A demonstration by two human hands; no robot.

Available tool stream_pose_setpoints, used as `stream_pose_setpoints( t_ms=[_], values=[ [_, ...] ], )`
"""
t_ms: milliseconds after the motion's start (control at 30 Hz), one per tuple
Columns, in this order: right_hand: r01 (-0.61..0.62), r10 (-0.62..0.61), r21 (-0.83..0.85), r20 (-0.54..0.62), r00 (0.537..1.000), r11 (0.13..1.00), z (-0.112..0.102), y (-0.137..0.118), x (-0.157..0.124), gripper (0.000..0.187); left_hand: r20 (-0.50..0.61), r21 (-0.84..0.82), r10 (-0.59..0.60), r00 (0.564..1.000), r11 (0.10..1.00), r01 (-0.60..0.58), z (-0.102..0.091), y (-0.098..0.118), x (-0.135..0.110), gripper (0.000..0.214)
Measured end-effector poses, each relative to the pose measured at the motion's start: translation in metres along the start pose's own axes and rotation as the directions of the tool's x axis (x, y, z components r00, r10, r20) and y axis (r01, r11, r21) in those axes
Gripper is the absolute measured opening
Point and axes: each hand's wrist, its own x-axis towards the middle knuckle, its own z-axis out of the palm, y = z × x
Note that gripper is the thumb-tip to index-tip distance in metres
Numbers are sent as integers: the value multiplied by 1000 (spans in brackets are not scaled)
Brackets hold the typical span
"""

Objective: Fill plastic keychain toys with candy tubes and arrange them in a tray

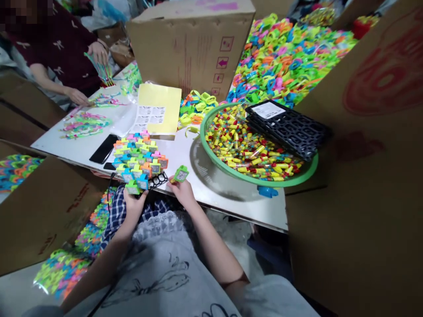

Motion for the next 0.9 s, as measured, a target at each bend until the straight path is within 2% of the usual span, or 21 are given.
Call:
stream_pose_setpoints(
  t_ms=[167,333,567,733,900],
  values=[
    [13,-13,8,62,998,1000,24,-1,2,19,136,97,95,986,989,-109,0,-3,9,41],
    [56,-55,-33,26,998,998,22,15,7,18,216,106,186,958,971,-212,11,21,13,34],
    [148,-172,-205,-103,980,968,-4,25,17,19,318,176,108,942,970,-170,43,51,14,43],
    [235,-306,-457,-86,948,858,-8,26,22,15,346,127,108,932,979,-161,49,56,13,46],
    [316,-399,-556,-31,916,769,-6,28,24,16,352,169,66,934,977,-132,47,59,10,49]
  ],
)
